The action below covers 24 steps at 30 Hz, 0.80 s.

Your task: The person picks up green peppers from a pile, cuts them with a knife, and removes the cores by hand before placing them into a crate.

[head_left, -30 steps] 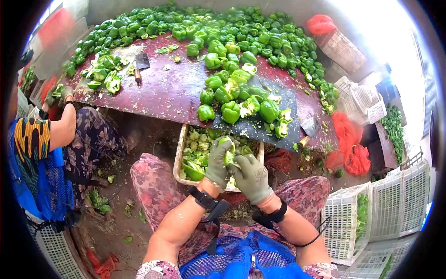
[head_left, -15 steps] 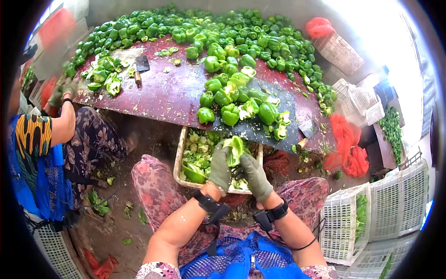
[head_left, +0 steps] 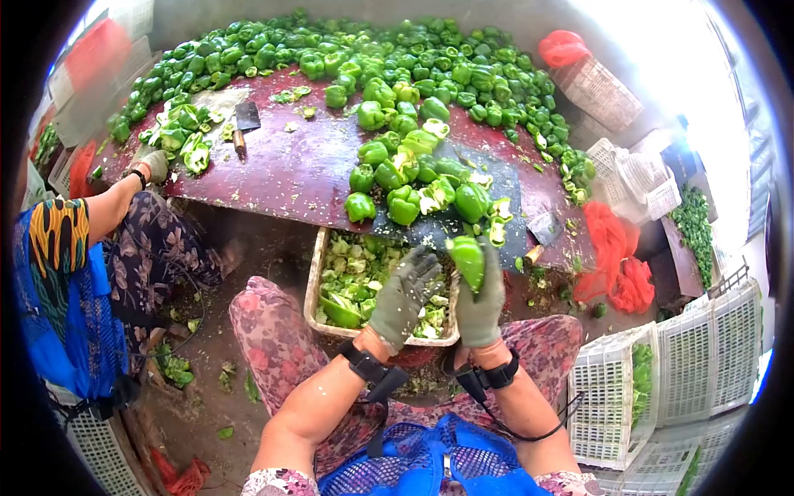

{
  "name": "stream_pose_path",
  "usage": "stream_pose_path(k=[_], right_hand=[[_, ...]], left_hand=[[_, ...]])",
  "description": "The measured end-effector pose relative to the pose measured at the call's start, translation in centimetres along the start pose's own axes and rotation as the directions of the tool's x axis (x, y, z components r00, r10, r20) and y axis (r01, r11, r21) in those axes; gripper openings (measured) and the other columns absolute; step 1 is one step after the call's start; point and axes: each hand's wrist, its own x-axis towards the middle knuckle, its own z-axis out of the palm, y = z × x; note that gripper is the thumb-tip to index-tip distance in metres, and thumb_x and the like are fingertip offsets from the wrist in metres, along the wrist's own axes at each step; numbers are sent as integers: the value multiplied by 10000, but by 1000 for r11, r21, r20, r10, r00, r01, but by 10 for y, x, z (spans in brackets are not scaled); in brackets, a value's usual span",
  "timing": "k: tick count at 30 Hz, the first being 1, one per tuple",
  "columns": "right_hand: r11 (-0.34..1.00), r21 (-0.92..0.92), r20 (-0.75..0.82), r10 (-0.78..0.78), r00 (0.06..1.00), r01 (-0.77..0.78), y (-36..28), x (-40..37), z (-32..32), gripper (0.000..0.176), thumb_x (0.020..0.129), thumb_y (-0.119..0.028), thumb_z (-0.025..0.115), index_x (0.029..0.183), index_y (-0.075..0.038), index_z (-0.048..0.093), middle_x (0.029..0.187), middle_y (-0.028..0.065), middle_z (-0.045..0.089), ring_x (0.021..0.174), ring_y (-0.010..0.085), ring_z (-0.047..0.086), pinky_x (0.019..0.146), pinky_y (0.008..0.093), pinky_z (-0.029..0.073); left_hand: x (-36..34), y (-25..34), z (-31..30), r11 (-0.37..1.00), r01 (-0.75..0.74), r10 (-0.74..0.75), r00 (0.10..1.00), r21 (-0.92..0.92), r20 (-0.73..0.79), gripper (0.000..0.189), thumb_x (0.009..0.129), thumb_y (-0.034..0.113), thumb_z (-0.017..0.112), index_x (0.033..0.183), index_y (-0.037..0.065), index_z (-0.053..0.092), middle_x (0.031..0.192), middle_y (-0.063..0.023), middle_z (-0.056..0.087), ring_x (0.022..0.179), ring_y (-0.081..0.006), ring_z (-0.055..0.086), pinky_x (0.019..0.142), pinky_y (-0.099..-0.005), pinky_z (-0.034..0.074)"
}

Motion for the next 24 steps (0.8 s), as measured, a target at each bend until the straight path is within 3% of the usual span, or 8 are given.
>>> stream_pose_path(k=[2,5,11,13,14,15,20,24], right_hand=[[968,-200,4,-154,988,152,-6,2,-12,707,740,97,537,1418,15,354,1099,209,602,975,360,610,848,409,501],[685,-447,705,-126,698,575,14,-17,3,697,733,78,582,1395,7,378,1000,173,622,885,337,632,731,392,534],[985,-156,70,-68,995,78,1,-4,-17,635,754,97,579,1361,11,415,1088,207,618,956,345,638,822,410,540],[939,-120,274,-281,920,322,7,-11,-8,628,747,91,589,1348,7,427,1081,221,609,908,365,641,776,418,546],[864,-352,682,-26,731,359,10,-21,-3,650,719,88,606,1339,-15,443,1073,225,597,906,389,624,780,427,534],[968,-213,570,11,821,135,12,-31,0,674,687,105,599,1331,-33,455,1079,218,587,926,403,607,805,435,517],[991,-117,256,-36,966,68,23,-30,-25,720,668,146,511,1360,-35,434,1137,226,574,979,405,592,842,447,506],[982,-144,253,-82,964,121,29,-31,-32,702,676,121,538,1356,-19,436,1124,232,574,973,414,587,851,444,499]], left_hand=[[11,-1,-16,999,-31,33,990,16,-137,562,991,419,420,1401,39,362,1332,-158,481,1213,-278,500,1038,-437,419],[12,0,-23,996,-48,43,996,-70,-81,707,973,535,396,1456,36,263,1403,-174,391,1284,-300,424,1076,-454,376],[14,10,-16,994,-103,99,991,-41,-94,788,962,605,358,1479,29,207,1480,-203,258,1343,-319,336,1112,-459,321],[10,9,-2,993,-92,88,994,-70,-68,768,967,602,345,1465,25,252,1428,-193,360,1308,-307,393,1101,-440,340],[5,11,1,997,-59,59,998,-46,8,750,971,592,342,1452,20,279,1382,-186,416,1280,-300,428,1093,-430,352],[1,13,1,999,-25,27,996,-21,84,733,976,583,340,1439,15,306,1337,-178,473,1252,-293,462,1085,-421,364],[2,8,3,953,-24,26,1000,301,-4,522,977,518,439,1174,50,559,1072,-75,622,989,-170,595,846,-317,491],[-16,19,21,824,205,-270,962,529,48,403,962,471,522,1054,91,621,895,7,630,755,-93,582,630,-246,477]])
